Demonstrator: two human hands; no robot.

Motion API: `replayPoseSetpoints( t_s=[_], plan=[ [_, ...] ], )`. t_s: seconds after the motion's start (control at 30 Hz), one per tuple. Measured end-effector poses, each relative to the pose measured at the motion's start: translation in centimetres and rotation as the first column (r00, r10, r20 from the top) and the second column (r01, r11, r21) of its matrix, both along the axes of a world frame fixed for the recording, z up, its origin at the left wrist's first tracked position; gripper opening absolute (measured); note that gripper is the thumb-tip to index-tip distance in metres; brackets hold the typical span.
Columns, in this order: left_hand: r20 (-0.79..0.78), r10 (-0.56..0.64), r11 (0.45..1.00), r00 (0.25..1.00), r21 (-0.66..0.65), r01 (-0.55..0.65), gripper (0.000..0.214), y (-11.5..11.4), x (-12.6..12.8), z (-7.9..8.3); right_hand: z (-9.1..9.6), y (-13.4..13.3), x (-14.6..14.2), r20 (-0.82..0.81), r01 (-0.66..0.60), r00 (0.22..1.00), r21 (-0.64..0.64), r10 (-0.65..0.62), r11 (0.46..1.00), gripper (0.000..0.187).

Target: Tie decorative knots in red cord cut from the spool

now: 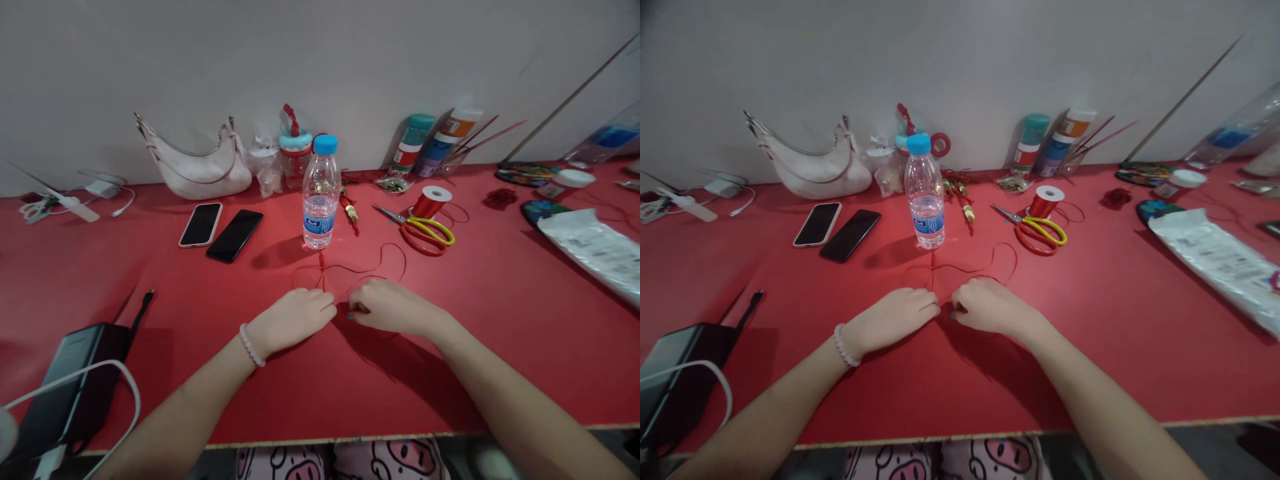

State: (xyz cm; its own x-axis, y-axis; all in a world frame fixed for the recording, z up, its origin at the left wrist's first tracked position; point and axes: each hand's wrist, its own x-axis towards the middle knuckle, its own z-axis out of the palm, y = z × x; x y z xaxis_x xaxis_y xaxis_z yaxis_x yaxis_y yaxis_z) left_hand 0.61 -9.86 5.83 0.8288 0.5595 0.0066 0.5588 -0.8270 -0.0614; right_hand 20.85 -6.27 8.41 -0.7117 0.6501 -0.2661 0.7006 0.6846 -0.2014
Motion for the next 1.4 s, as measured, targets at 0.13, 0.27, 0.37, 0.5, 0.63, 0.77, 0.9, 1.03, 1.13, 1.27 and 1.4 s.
replayPoseSetpoints(
  t_s=[0.13,0.27,0.37,0.5,0.63,0.77,0.9,1.03,1.13,1.27,1.4],
  plan=[
    [0.021,0.009,1.0,1.0,0.022,-0.01,0.021,0.1,0.1,-0.5,-0.2,0.0,0.1,-0.007,0.003,1.0,0.0,-0.003,1.0,0.018],
    [0.09,0.068,0.996,0.994,-0.059,-0.062,0.024,0.2,0.2,-0.3,-0.5,0.0,-0.1,-0.02,-0.005,1.0,0.006,0.005,1.0,0.02],
    [0.134,0.095,0.988,0.987,-0.13,-0.077,0.027,0.3,0.2,-0.3,-0.8,-0.3,-0.9,-0.016,0.046,0.999,0.032,-0.046,0.998,0.021],
    [0.274,0.181,0.957,0.944,-0.269,-0.106,0.022,0.7,-0.4,-0.6,-1.1,-0.9,-2.4,-0.003,0.141,0.99,0.071,-0.141,0.987,0.021],
    [0.404,0.373,0.918,0.835,-0.294,-0.267,0.021,1.7,-2.1,-0.5,-1.3,-1.2,-3.0,-0.02,0.169,0.986,0.076,-0.168,0.983,0.022],
    [0.316,0.361,0.92,0.877,-0.277,-0.278,0.021,2.4,-3.5,0.0,-1.5,-1.3,-3.0,-0.033,0.18,0.984,0.087,-0.178,0.98,0.023],
    [0.253,0.298,0.929,0.92,-0.298,-0.219,0.022,2.4,-3.4,0.1,-1.8,-1.2,-3.0,-0.034,0.17,0.985,0.107,-0.168,0.98,0.023],
    [0.212,0.284,0.935,0.935,-0.276,-0.221,0.022,1.9,-2.5,0.1,-1.6,-1.1,-2.9,-0.03,0.175,0.984,0.086,-0.173,0.981,0.021],
    [0.16,0.27,0.945,0.95,-0.234,-0.229,0.023,1.5,-1.9,0.4,-1.5,-1.0,-2.7,-0.046,0.173,0.984,0.067,-0.17,0.983,0.019],
    [0.044,0.211,0.967,0.976,-0.151,-0.203,0.021,1.4,-1.5,0.9,-1.6,-1.0,-2.6,-0.059,0.164,0.985,0.044,-0.161,0.985,0.019],
    [0.026,0.14,0.986,0.99,-0.096,-0.137,0.02,1.8,-1.4,0.7,-1.6,-0.9,-2.6,-0.051,0.152,0.987,0.044,-0.15,0.987,0.019]
  ],
)
